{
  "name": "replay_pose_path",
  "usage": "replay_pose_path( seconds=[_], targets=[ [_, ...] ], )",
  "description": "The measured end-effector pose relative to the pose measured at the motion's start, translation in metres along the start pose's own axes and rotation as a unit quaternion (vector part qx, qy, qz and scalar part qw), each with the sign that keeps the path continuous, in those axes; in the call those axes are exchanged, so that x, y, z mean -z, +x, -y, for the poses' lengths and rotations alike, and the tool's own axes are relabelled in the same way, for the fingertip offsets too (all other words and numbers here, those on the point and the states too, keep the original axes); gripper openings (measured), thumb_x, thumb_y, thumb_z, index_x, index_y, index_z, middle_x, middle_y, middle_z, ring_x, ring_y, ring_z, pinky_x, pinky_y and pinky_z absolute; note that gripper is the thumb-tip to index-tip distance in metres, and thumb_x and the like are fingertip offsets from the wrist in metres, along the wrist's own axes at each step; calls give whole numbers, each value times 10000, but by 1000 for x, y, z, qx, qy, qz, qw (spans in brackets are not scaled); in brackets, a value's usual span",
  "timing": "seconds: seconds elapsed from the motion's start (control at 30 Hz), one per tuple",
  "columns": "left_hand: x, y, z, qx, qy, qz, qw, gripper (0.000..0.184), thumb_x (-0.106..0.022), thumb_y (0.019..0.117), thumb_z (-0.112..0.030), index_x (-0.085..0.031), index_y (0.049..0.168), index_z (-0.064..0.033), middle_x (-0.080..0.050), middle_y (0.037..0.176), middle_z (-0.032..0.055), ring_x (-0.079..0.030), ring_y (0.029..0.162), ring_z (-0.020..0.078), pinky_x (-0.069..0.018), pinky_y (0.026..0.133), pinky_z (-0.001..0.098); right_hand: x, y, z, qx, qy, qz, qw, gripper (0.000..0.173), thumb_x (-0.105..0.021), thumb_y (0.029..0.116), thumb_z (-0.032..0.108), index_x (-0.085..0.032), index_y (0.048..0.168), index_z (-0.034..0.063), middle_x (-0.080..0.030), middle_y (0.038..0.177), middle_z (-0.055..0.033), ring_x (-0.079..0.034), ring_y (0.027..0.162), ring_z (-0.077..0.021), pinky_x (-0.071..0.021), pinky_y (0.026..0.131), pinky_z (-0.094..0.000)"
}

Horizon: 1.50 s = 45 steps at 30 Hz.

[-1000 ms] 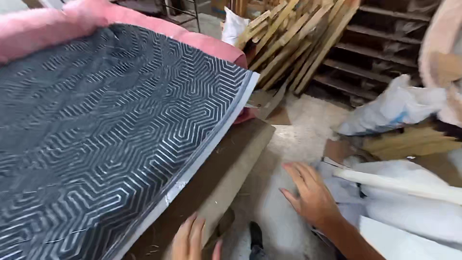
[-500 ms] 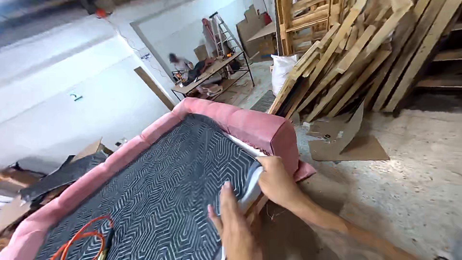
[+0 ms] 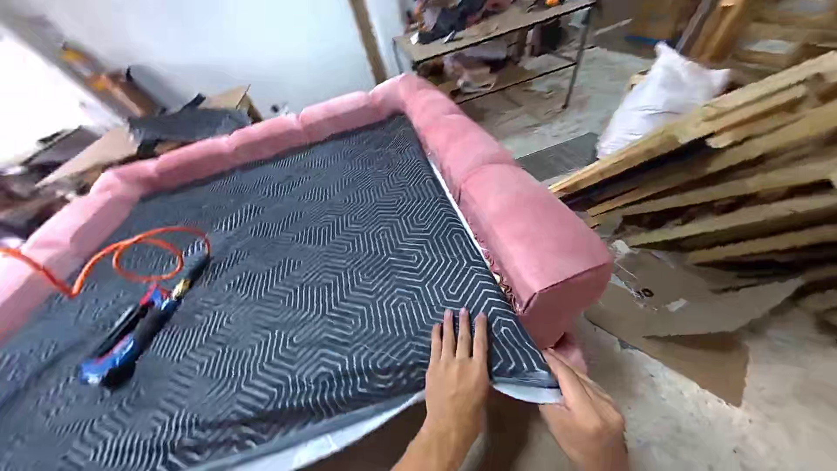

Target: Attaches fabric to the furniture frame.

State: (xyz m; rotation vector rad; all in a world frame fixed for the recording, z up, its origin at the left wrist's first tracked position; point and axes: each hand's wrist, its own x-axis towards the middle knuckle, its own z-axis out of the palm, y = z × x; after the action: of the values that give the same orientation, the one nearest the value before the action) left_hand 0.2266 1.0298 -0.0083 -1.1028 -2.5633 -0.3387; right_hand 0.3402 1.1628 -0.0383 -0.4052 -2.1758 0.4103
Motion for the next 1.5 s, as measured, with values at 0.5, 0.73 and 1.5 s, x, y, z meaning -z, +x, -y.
replay_pose_path(
  seconds=[0.5, 0.73, 1.5],
  targets=[
    [19, 16, -31, 140, -246, -166, 945, 374, -622, 934, -183, -722, 1293, -149, -702, 1337, -13, -623, 1304, 156, -481, 1160, 503, 19, 70, -42, -9, 132, 424, 896, 710, -838, 739, 426, -649, 1275, 0, -736, 992, -198, -716, 927, -391, -565, 806, -601],
    [2, 27, -57, 69, -97, -103, 988, 369, -645, 869, 12, -760, 1188, -132, -758, 1207, 65, -711, 1171, 241, -596, 991, 452, 10, 59, -56, -88, 273, 536, 794, 335, -674, 955, 315, -729, 1178, 71, -745, 1132, -72, -698, 1095, -170, -558, 1001, -424],
    [-5, 0, -47, -114, -294, -84, 945, 159, -579, 965, -63, -715, 1043, -32, -698, 1283, 206, -626, 1298, 328, -475, 1140, 509, -14, 81, -7, -434, 445, 245, 744, 376, -593, 1022, 202, -705, 698, 47, -664, 662, -51, -628, 622, -134, -537, 600, -334]
  ],
)
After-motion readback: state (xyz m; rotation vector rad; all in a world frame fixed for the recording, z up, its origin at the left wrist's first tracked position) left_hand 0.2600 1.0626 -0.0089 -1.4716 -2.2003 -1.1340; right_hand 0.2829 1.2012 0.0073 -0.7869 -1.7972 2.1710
